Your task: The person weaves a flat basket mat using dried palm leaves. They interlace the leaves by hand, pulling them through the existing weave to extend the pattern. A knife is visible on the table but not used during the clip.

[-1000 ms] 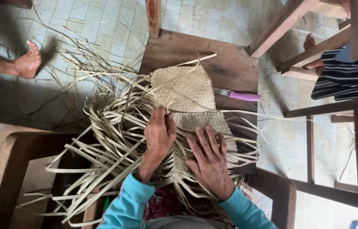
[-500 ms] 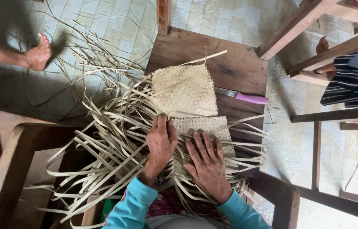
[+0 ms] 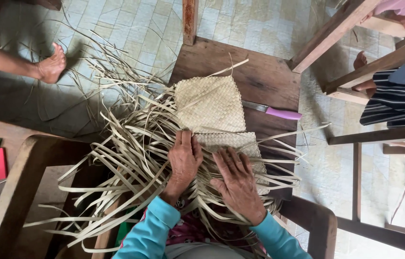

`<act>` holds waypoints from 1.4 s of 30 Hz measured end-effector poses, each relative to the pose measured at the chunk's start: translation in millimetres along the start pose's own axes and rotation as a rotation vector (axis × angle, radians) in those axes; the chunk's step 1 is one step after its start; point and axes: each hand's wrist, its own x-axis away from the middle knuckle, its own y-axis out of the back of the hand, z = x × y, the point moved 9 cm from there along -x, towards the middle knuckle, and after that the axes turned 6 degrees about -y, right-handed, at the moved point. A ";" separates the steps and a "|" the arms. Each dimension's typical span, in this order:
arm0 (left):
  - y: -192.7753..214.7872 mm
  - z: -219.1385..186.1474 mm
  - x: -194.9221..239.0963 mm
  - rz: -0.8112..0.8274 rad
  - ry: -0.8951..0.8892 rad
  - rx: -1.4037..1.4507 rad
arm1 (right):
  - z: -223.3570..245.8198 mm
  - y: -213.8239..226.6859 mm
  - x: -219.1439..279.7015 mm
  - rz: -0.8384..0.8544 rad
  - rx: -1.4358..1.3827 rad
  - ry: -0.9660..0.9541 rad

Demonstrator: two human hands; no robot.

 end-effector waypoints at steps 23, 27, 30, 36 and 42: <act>-19.6 -62.2 -18.1 0.437 -0.100 0.599 | -10.8 69.8 34.8 -0.083 0.122 -0.106; -6.9 -91.6 -23.6 0.565 -0.049 0.791 | -32.8 102.5 32.8 -0.278 0.131 -0.167; -13.8 -108.3 -17.1 0.721 0.029 0.949 | -55.6 91.2 28.4 -0.113 -0.046 -0.227; -26.8 -106.4 1.4 0.776 0.126 1.132 | -71.9 67.1 44.2 -0.053 -0.747 -0.438; -14.2 -135.4 18.5 1.183 0.166 1.124 | -75.9 59.7 65.9 -0.014 -0.936 -0.703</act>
